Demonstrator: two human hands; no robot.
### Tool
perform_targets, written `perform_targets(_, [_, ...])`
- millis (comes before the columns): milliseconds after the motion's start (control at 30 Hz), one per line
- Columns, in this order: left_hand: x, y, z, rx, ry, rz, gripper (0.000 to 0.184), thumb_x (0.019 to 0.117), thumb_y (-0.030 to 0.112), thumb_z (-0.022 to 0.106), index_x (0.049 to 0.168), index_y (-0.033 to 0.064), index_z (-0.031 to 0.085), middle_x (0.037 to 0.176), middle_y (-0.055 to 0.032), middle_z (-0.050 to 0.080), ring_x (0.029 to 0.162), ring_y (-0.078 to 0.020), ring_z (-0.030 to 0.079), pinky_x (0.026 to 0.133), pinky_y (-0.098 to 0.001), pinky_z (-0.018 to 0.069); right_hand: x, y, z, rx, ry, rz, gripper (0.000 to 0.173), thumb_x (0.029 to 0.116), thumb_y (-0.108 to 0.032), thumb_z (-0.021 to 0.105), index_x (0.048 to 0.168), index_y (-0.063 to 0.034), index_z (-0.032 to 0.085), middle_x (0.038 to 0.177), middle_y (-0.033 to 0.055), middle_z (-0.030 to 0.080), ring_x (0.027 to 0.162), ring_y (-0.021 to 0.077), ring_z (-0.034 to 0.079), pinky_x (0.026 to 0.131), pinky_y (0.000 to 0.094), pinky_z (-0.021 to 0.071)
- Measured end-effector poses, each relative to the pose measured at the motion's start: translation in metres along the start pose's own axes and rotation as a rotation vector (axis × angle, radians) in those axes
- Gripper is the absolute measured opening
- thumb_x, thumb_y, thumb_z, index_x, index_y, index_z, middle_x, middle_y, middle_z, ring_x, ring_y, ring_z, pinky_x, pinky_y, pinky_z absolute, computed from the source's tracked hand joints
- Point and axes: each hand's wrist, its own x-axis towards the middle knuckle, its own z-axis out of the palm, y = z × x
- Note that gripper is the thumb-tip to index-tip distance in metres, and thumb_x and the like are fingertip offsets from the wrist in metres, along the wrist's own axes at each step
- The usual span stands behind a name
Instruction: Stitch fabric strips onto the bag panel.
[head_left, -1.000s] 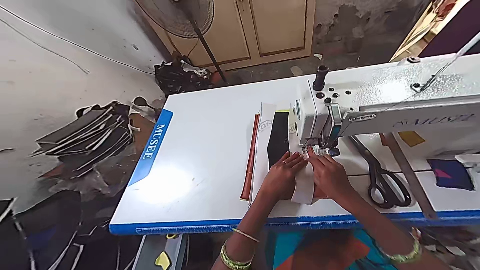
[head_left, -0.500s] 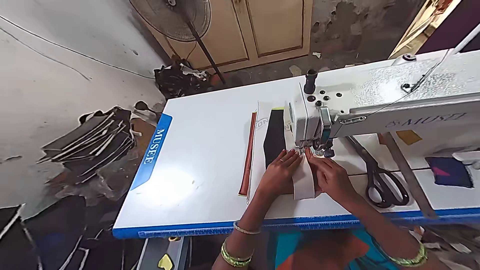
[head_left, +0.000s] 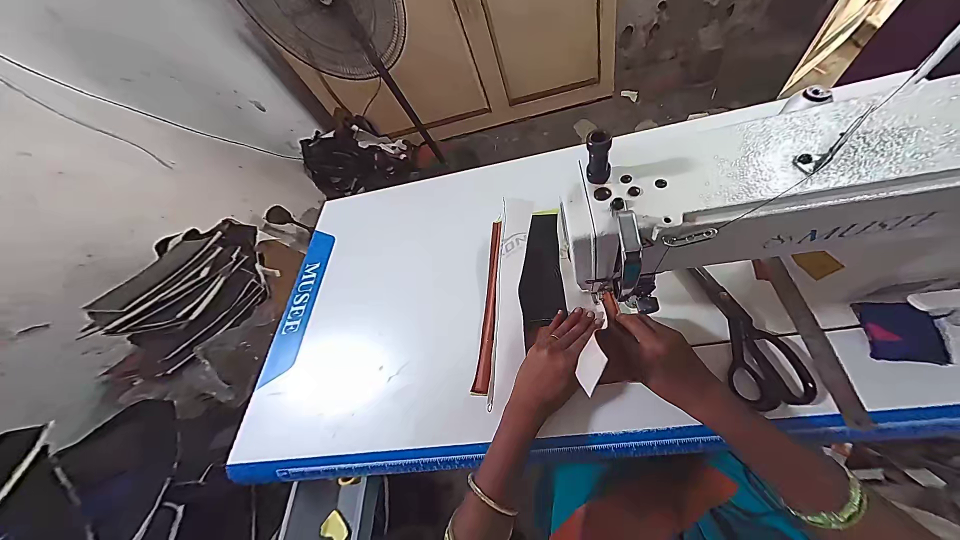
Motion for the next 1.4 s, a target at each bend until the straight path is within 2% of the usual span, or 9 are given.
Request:
perform_targets(133, [-0.003, -0.003, 0.002, 0.058, 0.013, 0.084, 0.037, 0.0911, -0.004, 0.052, 0.122, -0.0031, 0.072, 0.128, -0.0173, 0.071, 0.124, -0.0374, 0.065, 0.11, -0.052, 0.0452, -0.002, 0.004, 0.003, -0.066, 0.013, -0.061, 0.022, 0.0912, 0.003, 0.058, 0.105, 0.0072, 0.074, 0.106, 0.0231, 0.074, 0.09, 0.0347, 0.075, 0.075, 0.0376, 0.0614])
perform_targets(333, [-0.002, -0.003, 0.0, 0.014, -0.025, 0.082, 0.039, 0.0887, -0.005, 0.053, 0.123, -0.0044, 0.071, 0.128, -0.0189, 0.07, 0.125, -0.0392, 0.064, 0.11, -0.055, 0.0446, -0.004, 0.007, -0.003, 0.124, -0.005, 0.017, 0.025, 0.0884, 0.003, 0.06, 0.108, 0.0073, 0.075, 0.111, 0.0233, 0.074, 0.101, 0.0369, 0.073, 0.087, 0.0404, 0.0596])
perform_targets(533, [0.0, -0.007, -0.003, 0.002, -0.029, 0.129, 0.037, 0.0886, -0.005, 0.055, 0.122, -0.0056, 0.071, 0.126, -0.0206, 0.07, 0.122, -0.04, 0.066, 0.107, -0.0525, 0.0477, 0.007, -0.004, -0.016, 0.197, -0.095, 0.184, 0.039, 0.0914, 0.007, 0.055, 0.127, 0.0016, 0.069, 0.106, 0.0223, 0.073, 0.095, 0.0396, 0.071, 0.082, 0.0456, 0.0589])
perform_targets(700, [0.0, -0.006, -0.004, -0.06, -0.01, 0.073, 0.035, 0.0903, -0.003, 0.055, 0.122, -0.0093, 0.07, 0.127, -0.0213, 0.07, 0.122, -0.0402, 0.065, 0.108, -0.0519, 0.0472, -0.004, -0.006, -0.005, 0.221, 0.048, 0.215, 0.028, 0.0919, -0.007, 0.06, 0.114, 0.0047, 0.073, 0.11, 0.0218, 0.074, 0.1, 0.0358, 0.073, 0.085, 0.0419, 0.06])
perform_targets(800, [0.001, -0.005, -0.009, -0.13, -0.025, 0.024, 0.034, 0.0918, -0.004, 0.054, 0.121, -0.0117, 0.069, 0.127, -0.0224, 0.069, 0.124, -0.0412, 0.064, 0.109, -0.0518, 0.0462, -0.002, -0.001, -0.005, 0.172, 0.046, 0.107, 0.024, 0.091, -0.006, 0.061, 0.105, 0.0043, 0.077, 0.11, 0.0203, 0.074, 0.099, 0.0347, 0.073, 0.087, 0.0401, 0.059])
perform_targets(967, [0.0, -0.005, -0.009, -0.163, -0.007, -0.002, 0.032, 0.0941, -0.003, 0.053, 0.12, -0.011, 0.069, 0.127, -0.0226, 0.069, 0.124, -0.0414, 0.064, 0.111, -0.0537, 0.0433, 0.023, 0.019, -0.016, 0.006, -0.066, -0.236, 0.022, 0.0939, 0.002, 0.054, 0.1, 0.0058, 0.074, 0.102, 0.0201, 0.075, 0.087, 0.0343, 0.075, 0.071, 0.0416, 0.06])
perform_targets(1067, [-0.004, -0.003, -0.001, -0.009, 0.037, 0.012, 0.036, 0.0913, 0.0, 0.056, 0.123, 0.0006, 0.073, 0.128, -0.0112, 0.072, 0.123, -0.0383, 0.065, 0.102, -0.0808, 0.0284, 0.031, 0.026, -0.013, -0.063, -0.041, -0.396, 0.02, 0.0932, 0.006, 0.053, 0.092, 0.0061, 0.073, 0.092, 0.0182, 0.074, 0.079, 0.0311, 0.074, 0.065, 0.0384, 0.0586])
perform_targets(1267, [-0.003, 0.005, -0.013, -0.016, -0.121, -0.053, 0.04, 0.0938, 0.0, 0.057, 0.132, 0.0044, 0.068, 0.141, -0.0072, 0.064, 0.134, -0.0386, 0.057, 0.101, -0.0855, 0.0227, 0.032, 0.036, -0.012, -0.038, -0.065, -0.497, 0.018, 0.0938, 0.004, 0.052, 0.09, 0.0063, 0.07, 0.084, 0.0178, 0.071, 0.073, 0.0301, 0.071, 0.061, 0.0364, 0.0569])
perform_targets(1400, [-0.004, -0.001, -0.014, -0.04, -0.116, -0.014, 0.044, 0.0903, -0.006, 0.055, 0.131, 0.0027, 0.068, 0.139, -0.0091, 0.066, 0.133, -0.0395, 0.057, 0.101, -0.0854, 0.0228, 0.028, 0.034, -0.011, 0.0, -0.079, -0.456, 0.017, 0.0926, 0.006, 0.053, 0.09, 0.0057, 0.07, 0.085, 0.0177, 0.071, 0.075, 0.0303, 0.071, 0.061, 0.0357, 0.0567])
